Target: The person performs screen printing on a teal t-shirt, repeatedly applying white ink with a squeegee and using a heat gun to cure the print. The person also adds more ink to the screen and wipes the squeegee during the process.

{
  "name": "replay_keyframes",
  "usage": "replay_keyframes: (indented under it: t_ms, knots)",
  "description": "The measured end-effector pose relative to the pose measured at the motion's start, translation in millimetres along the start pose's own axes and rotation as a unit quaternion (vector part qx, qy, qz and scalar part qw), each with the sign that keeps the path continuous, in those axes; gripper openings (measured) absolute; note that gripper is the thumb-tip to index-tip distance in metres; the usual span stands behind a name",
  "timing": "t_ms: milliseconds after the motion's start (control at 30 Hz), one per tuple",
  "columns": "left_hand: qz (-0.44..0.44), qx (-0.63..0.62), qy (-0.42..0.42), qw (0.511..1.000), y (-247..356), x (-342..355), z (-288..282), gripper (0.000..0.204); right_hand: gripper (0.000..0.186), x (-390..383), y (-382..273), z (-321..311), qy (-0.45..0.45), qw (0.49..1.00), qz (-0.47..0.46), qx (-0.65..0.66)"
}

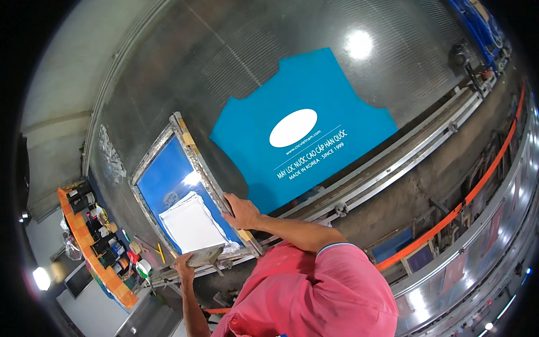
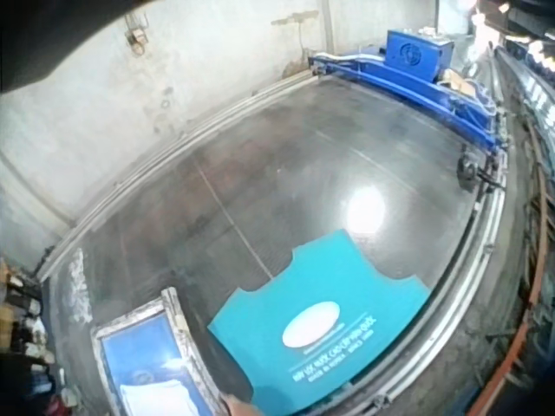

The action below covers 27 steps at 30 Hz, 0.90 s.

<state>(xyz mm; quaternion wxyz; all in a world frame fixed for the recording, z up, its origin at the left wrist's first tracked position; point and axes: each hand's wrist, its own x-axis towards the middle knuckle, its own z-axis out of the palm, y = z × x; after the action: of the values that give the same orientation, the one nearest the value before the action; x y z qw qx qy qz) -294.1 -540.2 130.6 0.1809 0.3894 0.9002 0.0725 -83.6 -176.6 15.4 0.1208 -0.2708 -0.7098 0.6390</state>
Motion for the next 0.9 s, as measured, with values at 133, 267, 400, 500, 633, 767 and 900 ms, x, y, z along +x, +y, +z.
replay_keyframes:
  t_ms: [133,267,400,500,633,767,900]
  knots:
    - [-0.038,0.047,-0.036,0.998,6.1,11.7,-6.8,0.048,0.068,2.3,3.0,0.0,0.000,1.000,0.000,0.001]
    - [-0.027,0.066,-0.049,0.996,16.2,19.1,-14.5,0.033,0.064,4.4,4.6,-1.9,-0.019,1.000,0.002,0.018]
    - [-0.019,0.066,-0.062,0.996,16.0,21.6,-18.0,0.027,0.061,3.7,5.1,-1.1,0.003,1.000,-0.024,0.013]
    - [-0.016,0.073,-0.072,0.995,15.7,21.8,-18.6,0.031,0.062,5.6,6.4,2.4,0.029,0.998,-0.048,0.009]
    - [-0.031,0.098,-0.082,0.991,14.4,18.8,-18.8,0.036,0.062,5.1,9.7,6.4,0.063,0.995,-0.069,0.020]
    - [-0.017,0.128,-0.078,0.989,21.6,23.5,-20.2,0.037,0.062,5.7,8.8,5.7,0.062,0.996,-0.065,0.025]
    - [-0.016,0.146,-0.070,0.987,17.6,18.0,-20.4,0.037,0.061,5.6,7.2,3.5,0.052,0.996,-0.061,0.024]
